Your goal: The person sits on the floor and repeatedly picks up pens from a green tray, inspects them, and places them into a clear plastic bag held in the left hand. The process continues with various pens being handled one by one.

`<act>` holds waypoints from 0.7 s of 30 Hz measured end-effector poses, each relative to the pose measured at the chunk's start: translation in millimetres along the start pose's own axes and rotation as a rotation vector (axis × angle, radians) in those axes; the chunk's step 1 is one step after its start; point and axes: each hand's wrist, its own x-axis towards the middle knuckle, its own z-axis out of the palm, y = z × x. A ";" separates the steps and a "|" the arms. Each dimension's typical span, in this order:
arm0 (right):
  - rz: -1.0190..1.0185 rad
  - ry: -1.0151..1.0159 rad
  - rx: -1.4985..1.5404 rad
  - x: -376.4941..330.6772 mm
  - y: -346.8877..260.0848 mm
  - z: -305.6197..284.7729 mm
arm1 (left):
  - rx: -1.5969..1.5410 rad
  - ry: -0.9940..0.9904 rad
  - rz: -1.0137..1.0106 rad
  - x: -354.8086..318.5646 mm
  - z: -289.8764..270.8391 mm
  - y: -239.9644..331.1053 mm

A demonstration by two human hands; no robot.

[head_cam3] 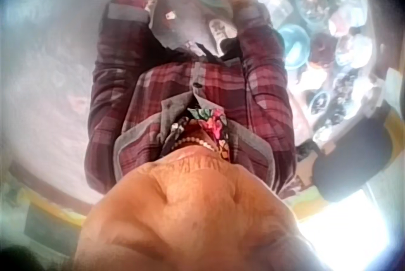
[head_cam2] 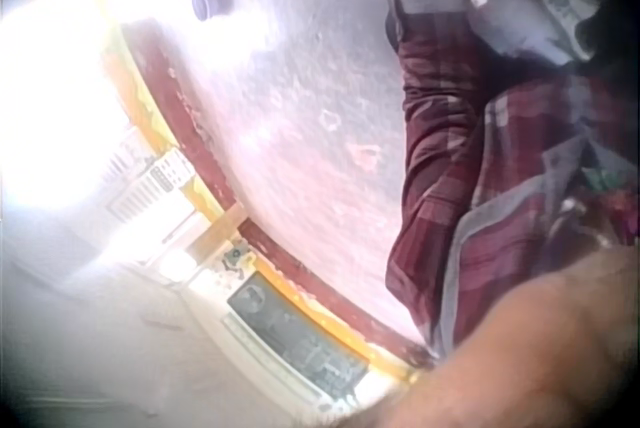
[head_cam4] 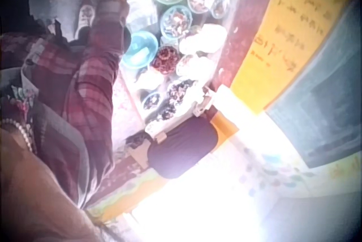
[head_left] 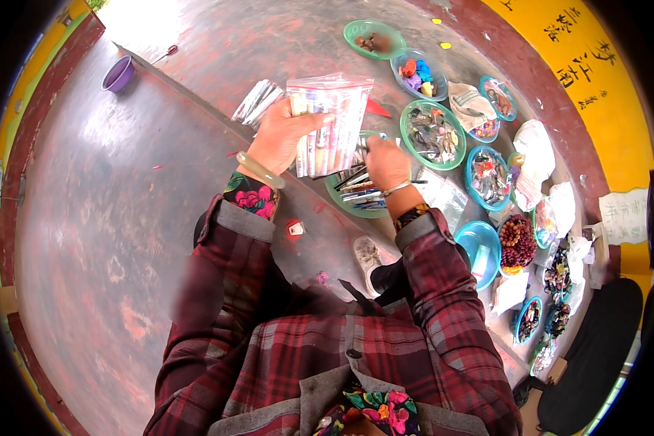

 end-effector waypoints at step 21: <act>0.044 0.547 1.850 -6.3 39.9 -137.0 | 0.033 -0.216 -0.338 0.5 24.0 -34.5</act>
